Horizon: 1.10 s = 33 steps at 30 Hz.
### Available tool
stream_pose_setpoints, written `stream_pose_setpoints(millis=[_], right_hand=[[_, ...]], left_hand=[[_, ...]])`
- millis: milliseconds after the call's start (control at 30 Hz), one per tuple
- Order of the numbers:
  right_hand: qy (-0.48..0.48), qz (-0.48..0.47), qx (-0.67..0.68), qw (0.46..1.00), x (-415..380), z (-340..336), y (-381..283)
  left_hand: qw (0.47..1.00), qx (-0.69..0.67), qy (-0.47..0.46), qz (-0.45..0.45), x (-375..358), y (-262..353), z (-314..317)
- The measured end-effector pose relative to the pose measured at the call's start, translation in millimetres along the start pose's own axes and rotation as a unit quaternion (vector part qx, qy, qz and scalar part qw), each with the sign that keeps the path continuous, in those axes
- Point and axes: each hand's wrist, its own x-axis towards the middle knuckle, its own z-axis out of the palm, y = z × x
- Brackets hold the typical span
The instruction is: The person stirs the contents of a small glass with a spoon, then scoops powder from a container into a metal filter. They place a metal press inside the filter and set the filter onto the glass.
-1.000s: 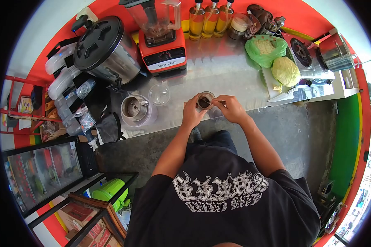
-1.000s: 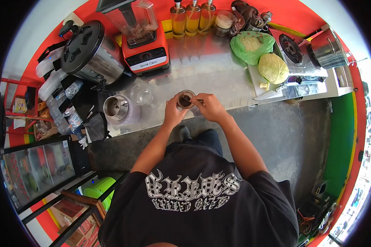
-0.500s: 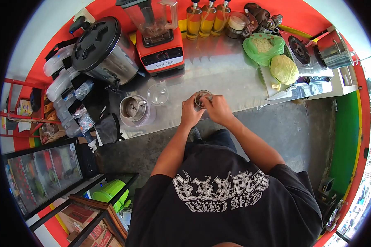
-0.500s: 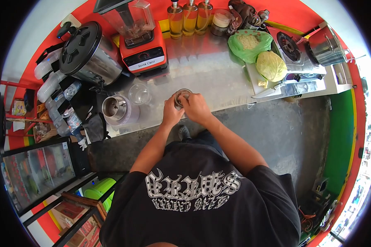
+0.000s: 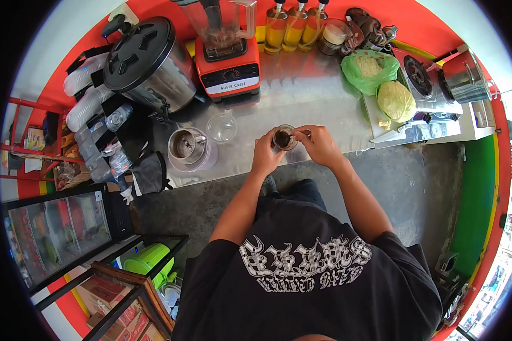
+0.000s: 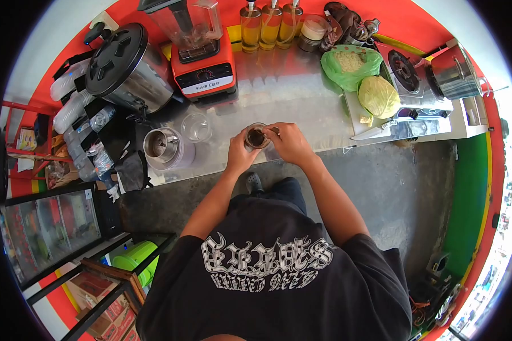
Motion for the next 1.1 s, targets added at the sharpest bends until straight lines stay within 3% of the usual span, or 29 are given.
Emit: stream_pose_setpoints(millis=[100,300,400,467,600,700,767,800,833,867,900,967,1100], right_hand=[[0.009,-0.018,0.015,1.000,-5,12,20],[0.036,0.097,0.102,0.989,-18,31,21],[0.086,0.166,0.182,0.965,-15,48,12],[0.180,0.218,0.323,0.903,-8,62,24],[0.218,0.237,0.384,0.866,5,50,12],[0.158,0.212,0.306,0.914,7,35,4],[0.072,0.098,0.185,0.975,5,26,-2],[0.071,0.099,0.184,0.975,5,20,-2],[-0.006,0.047,0.088,0.995,8,13,0],[-0.082,-0.006,-0.009,0.997,11,7,0],[-0.083,-0.006,-0.009,0.997,14,0,-3],[-0.189,-0.089,-0.008,0.978,18,-15,-10],[-0.208,-0.054,-0.079,0.973,25,-26,-11]], left_hand=[[1.000,-0.002,0.000,0.000,0,1,0],[0.998,0.036,-0.039,-0.012,0,7,-3],[0.998,0.043,-0.042,-0.012,1,7,-3],[0.999,0.027,-0.037,-0.008,1,10,-5],[0.999,0.028,-0.033,-0.005,1,11,-4],[0.999,0.022,0.005,0.043,2,7,-1],[0.998,0.032,0.007,0.051,1,6,-1],[0.998,0.031,0.007,0.050,1,7,-2],[0.999,0.027,-0.008,0.035,1,7,-2],[0.999,0.024,-0.024,0.020,1,8,-3],[0.999,0.024,-0.024,0.019,0,7,-3],[0.998,0.042,-0.003,0.048,0,7,-3],[0.998,0.043,0.001,0.050,1,7,-2]])
